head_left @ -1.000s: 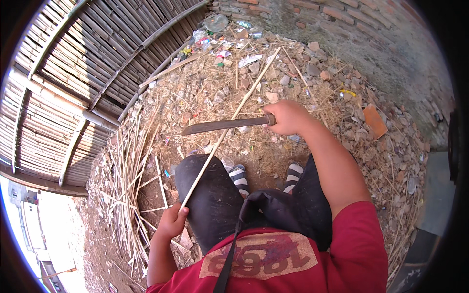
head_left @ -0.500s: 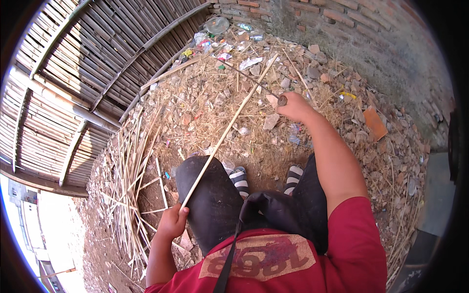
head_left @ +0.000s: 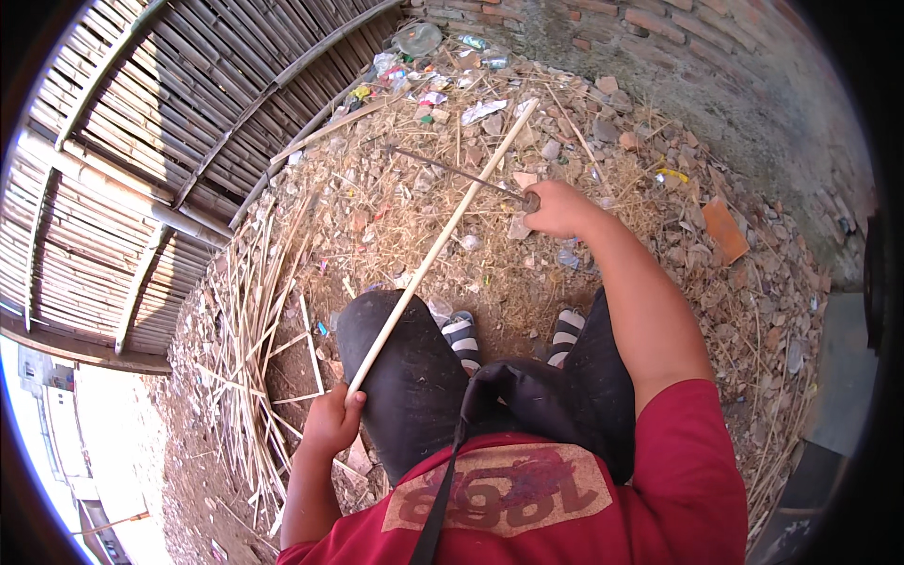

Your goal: The person uses a blade to scrape the surface of thin wood strips while seated over a pile of material.

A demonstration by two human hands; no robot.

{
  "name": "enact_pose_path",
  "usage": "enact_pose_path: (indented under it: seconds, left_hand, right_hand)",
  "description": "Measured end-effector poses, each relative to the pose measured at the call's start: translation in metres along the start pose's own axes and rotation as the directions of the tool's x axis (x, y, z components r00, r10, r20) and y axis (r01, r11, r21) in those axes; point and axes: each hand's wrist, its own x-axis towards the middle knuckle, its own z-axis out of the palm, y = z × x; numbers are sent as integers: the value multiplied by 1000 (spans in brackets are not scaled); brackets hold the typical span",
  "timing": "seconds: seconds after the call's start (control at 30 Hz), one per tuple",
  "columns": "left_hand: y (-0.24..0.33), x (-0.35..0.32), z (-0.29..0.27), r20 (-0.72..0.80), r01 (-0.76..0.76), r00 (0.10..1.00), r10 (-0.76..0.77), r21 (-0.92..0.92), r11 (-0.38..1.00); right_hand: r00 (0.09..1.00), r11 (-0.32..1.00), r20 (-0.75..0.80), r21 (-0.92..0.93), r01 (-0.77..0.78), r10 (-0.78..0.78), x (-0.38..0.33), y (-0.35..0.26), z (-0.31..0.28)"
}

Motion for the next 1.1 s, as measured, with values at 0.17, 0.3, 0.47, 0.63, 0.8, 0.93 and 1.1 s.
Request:
enact_pose_path:
  seconds: [0.17,0.3,0.47,0.63,0.8,0.93,1.1]
  left_hand:
    - [3,1,-2,46,27,999,-28,8,1000]
    - [0,-2,-3,49,18,999,-19,31,999]
    - [7,-1,-5,70,32,997,-34,30,999]
    - [7,-5,-9,84,72,994,-74,26,997]
    - [7,1,-7,67,54,996,-60,83,995]
    - [11,-4,-11,62,92,994,-95,52,994]
    - [11,-2,-7,76,85,993,-87,32,996]
  right_hand:
    - [954,930,200,-252,268,-221,-24,-49,21]
    - [959,936,187,-243,254,-212,-19,-44,17]
    - [996,990,44,-117,84,-80,-6,-24,21]
    - [955,933,201,-244,264,-218,-22,-64,48]
    - [999,998,7,54,30,-31,14,16,55]
    - [998,999,59,34,5,-7,7,-2,45]
    - [934,923,293,-260,283,-204,-33,-62,30]
